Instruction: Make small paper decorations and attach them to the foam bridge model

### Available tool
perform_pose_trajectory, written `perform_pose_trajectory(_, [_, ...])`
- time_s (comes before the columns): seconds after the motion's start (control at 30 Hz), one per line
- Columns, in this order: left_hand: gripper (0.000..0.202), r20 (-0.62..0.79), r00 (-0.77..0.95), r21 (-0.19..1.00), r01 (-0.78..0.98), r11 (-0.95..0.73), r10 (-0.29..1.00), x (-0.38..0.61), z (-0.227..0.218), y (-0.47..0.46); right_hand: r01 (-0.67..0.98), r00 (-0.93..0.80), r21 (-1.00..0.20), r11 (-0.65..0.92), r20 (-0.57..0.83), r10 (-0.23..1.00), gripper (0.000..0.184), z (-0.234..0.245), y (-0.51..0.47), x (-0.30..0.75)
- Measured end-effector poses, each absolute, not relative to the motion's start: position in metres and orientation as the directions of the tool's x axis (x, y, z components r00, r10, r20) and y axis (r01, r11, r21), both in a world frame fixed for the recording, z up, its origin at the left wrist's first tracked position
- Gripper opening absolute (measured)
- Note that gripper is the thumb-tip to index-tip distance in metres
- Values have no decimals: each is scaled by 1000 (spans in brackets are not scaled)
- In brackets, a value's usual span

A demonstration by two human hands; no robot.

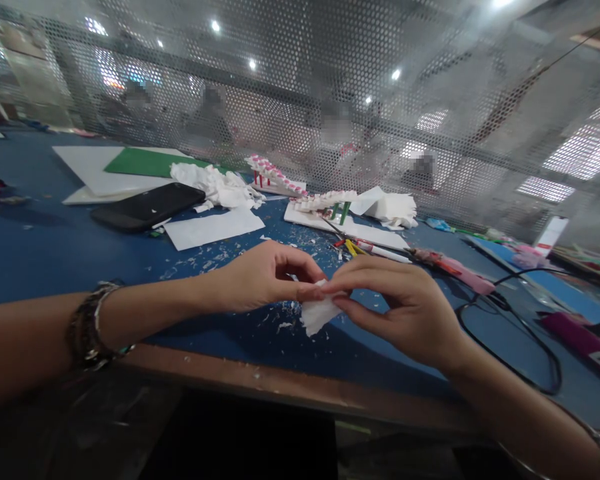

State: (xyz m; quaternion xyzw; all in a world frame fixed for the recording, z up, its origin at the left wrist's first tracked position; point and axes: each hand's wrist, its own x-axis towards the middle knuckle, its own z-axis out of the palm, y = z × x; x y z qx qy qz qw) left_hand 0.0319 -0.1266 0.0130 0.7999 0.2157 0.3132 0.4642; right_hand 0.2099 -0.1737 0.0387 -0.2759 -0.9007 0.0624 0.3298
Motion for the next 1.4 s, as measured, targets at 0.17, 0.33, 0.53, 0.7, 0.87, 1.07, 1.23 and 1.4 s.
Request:
perform_pose_trajectory(0.17, [10,271,723,883,76,-463,635,33,11,-126,480,-678,-169,861,552,486,19,40,-174,213])
perform_pose_trajectory(0.33, [9,259,727,896,64,-439,636,33,9,-126,459,-730,12,888,576,369,18,38,-175,218])
perform_pose_trajectory(0.53, [7,257,739,900,52,-433,623,33,8,-125,453,-755,104,885,573,319,16,35,-175,218])
perform_pose_trajectory(0.7, [8,274,726,889,59,-454,630,33,10,-127,481,-718,82,873,608,339,6,34,-171,216])
perform_pose_trajectory(0.87, [10,393,709,759,109,-642,585,33,15,-131,515,-662,-60,855,606,441,2,33,-169,215])
perform_pose_trajectory(1.07, [11,544,673,585,123,-802,500,32,11,-134,550,-605,-157,820,602,521,6,32,-169,213])
perform_pose_trajectory(1.23, [10,621,627,512,130,-849,470,33,8,-137,569,-537,-198,798,645,543,6,29,-168,210])
perform_pose_trajectory(1.4, [9,645,606,482,150,-863,466,34,8,-140,579,-474,-213,787,698,537,9,26,-169,206])
